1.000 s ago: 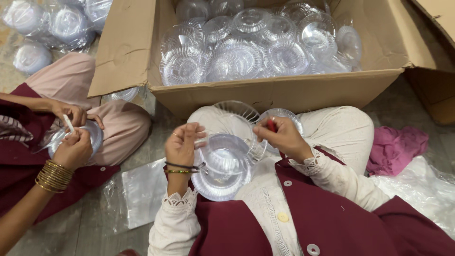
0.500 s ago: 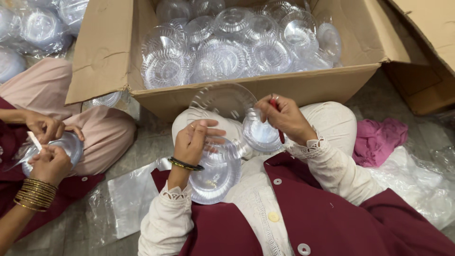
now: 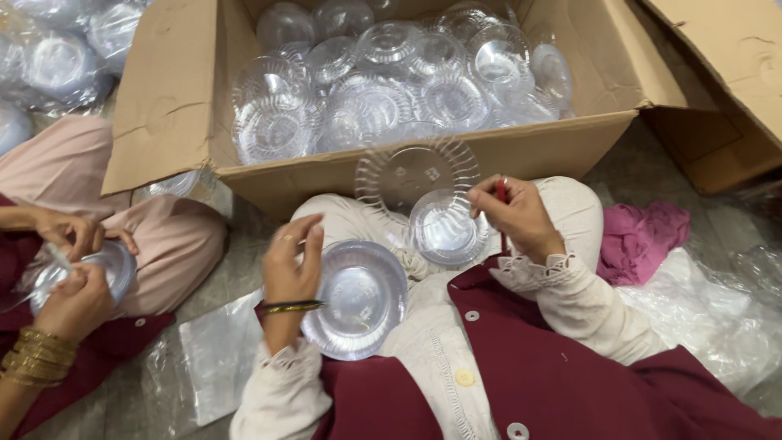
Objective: The person sits on the floor and repeatedly picks up clear plastic plates from a cardboard box. They hold each plate, rotate it, and visually inspect it before placing it back into the box. The task continues with multiple plates handled one at a time.
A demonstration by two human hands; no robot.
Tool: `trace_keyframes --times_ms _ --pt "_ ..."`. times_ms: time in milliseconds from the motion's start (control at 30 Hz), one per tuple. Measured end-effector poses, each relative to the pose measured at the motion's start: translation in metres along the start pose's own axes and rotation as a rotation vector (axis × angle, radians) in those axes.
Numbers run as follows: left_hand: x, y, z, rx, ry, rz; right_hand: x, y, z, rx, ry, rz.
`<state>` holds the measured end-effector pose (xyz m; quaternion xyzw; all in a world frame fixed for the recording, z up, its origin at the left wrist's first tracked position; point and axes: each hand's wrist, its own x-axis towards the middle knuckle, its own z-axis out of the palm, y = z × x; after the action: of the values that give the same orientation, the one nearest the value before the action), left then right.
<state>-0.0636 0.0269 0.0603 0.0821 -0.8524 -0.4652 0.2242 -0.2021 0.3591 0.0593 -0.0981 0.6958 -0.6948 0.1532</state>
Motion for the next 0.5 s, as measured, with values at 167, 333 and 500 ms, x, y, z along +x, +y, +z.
trace_keyframes --times_ms 167,333,500 --pt "-0.017 -0.036 -0.024 0.382 -0.368 -0.201 0.007 0.027 -0.038 -0.622 0.144 -0.082" --pt "-0.022 -0.046 -0.031 0.209 -0.233 -0.243 0.000 0.034 -0.052 -0.768 0.284 -0.125" --pt "-0.026 -0.031 -0.035 0.089 -0.005 -0.271 -0.011 0.018 -0.032 -0.674 0.211 -0.116"
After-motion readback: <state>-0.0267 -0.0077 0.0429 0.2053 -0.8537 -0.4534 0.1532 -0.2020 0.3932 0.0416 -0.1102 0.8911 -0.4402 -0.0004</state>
